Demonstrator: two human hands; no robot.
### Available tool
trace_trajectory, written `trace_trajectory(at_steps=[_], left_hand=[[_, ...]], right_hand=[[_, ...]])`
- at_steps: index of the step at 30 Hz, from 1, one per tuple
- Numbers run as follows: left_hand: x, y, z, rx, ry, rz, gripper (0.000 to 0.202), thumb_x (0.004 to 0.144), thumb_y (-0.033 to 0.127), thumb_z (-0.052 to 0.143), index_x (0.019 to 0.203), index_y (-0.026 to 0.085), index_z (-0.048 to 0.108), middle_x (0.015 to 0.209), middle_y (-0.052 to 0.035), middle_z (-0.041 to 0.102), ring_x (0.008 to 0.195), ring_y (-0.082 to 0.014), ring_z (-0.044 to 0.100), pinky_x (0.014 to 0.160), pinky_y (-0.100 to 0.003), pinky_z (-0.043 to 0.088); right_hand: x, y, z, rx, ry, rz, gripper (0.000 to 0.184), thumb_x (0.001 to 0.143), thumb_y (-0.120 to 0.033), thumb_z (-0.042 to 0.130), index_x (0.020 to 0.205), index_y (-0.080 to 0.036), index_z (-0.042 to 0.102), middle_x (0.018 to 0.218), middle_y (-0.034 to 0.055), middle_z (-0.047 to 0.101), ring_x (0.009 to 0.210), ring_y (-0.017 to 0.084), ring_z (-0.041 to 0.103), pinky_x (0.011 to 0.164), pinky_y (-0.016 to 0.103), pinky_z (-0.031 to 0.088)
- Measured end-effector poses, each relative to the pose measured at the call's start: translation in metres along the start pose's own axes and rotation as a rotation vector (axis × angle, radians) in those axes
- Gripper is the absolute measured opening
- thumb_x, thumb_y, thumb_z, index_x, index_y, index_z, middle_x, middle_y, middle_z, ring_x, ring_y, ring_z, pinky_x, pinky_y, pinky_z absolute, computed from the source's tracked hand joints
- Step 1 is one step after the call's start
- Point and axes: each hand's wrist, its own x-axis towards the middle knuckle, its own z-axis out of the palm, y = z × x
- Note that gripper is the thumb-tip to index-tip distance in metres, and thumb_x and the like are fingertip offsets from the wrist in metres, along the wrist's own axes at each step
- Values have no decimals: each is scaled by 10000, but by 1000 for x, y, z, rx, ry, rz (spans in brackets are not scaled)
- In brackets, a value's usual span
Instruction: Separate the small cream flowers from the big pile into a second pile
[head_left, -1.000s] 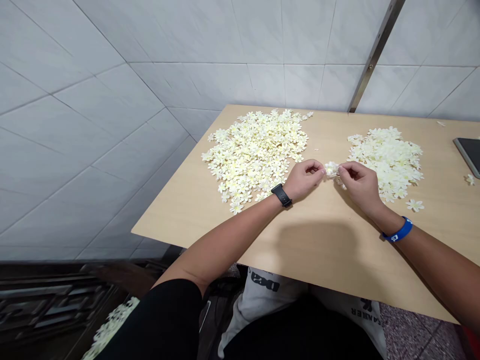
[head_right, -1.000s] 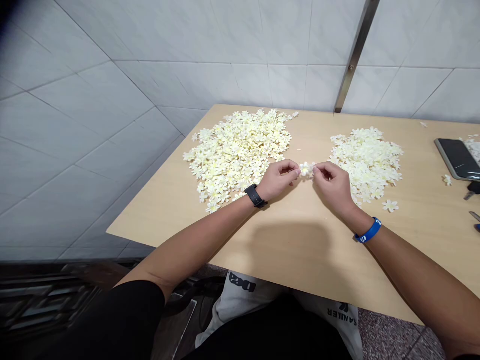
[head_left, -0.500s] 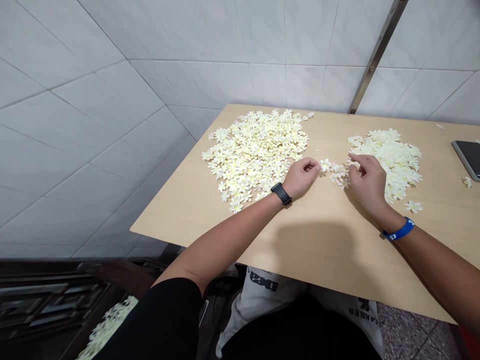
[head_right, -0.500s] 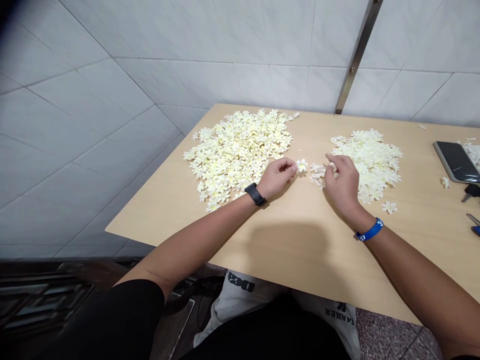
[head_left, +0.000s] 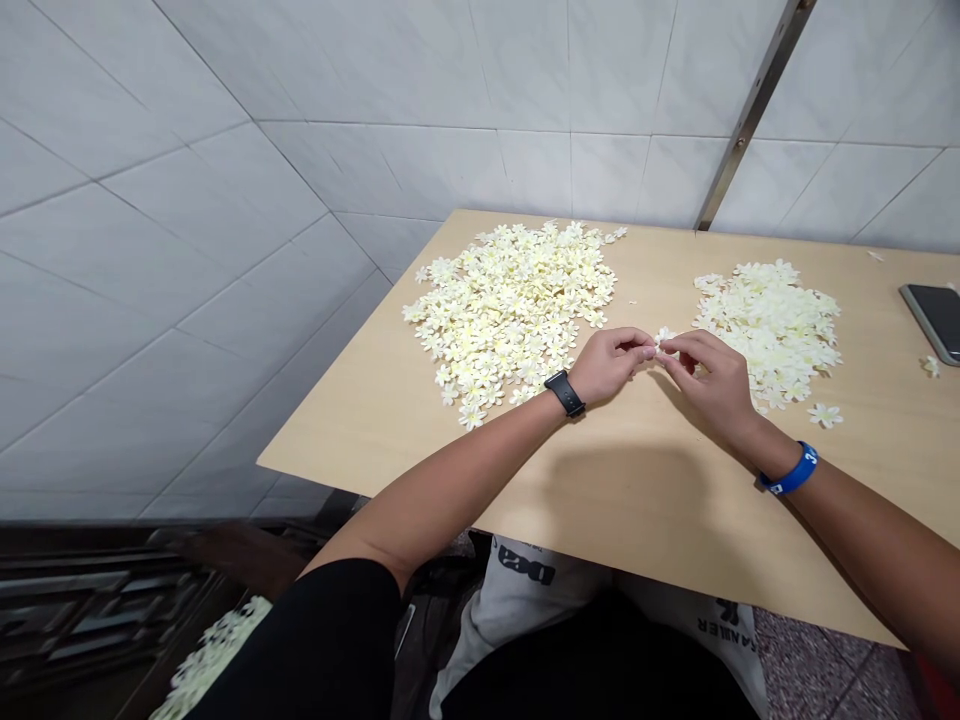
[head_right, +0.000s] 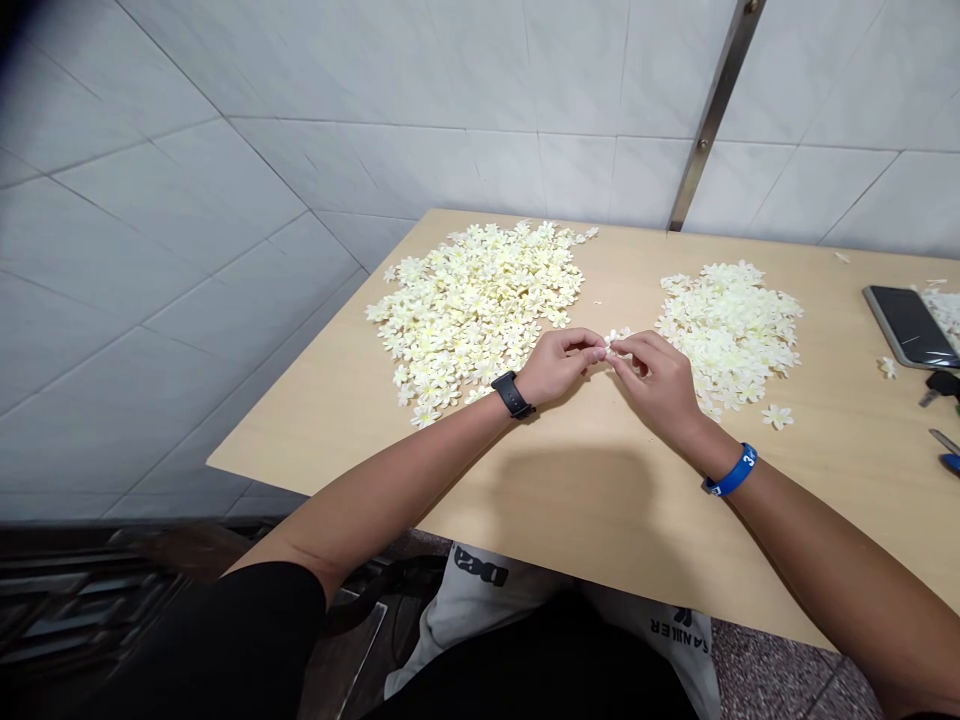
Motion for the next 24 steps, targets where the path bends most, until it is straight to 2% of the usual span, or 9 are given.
trace_trajectory(at_steps=[6,14,21,24], left_hand=[[0,-2,0,-41,-22,4,284,850,401,696,876,122,745,846,-59,705,712,-118,590,615,-236,533],[-1,1,-1,-8,-10,26,276,837,394,723,845,121,767,822,-66,733,719,-126,581,628,-242,486],[-1,1,-2,7,-29,91,273,869,395,726,861,125,764,886,-76,760,805,-141,637,775,-280,514],[-2,4,-2,30,-42,109,270,891,392,710,878,126,754,898,-78,754,813,-136,636,791,-277,511]], right_hand=[[-1,0,0,57,-6,46,99,958,-267,709,901,-220,775,826,60,744,673,180,616,618,343,498],[0,-2,-1,117,-10,92,111,928,-279,722,845,-232,780,803,55,752,690,192,639,623,348,498],[0,-1,-1,149,2,109,81,901,-282,754,847,-234,790,802,52,753,691,191,635,618,348,493],[0,-1,-1,150,-5,115,102,922,-266,719,860,-230,791,820,55,759,708,190,650,629,347,495]])
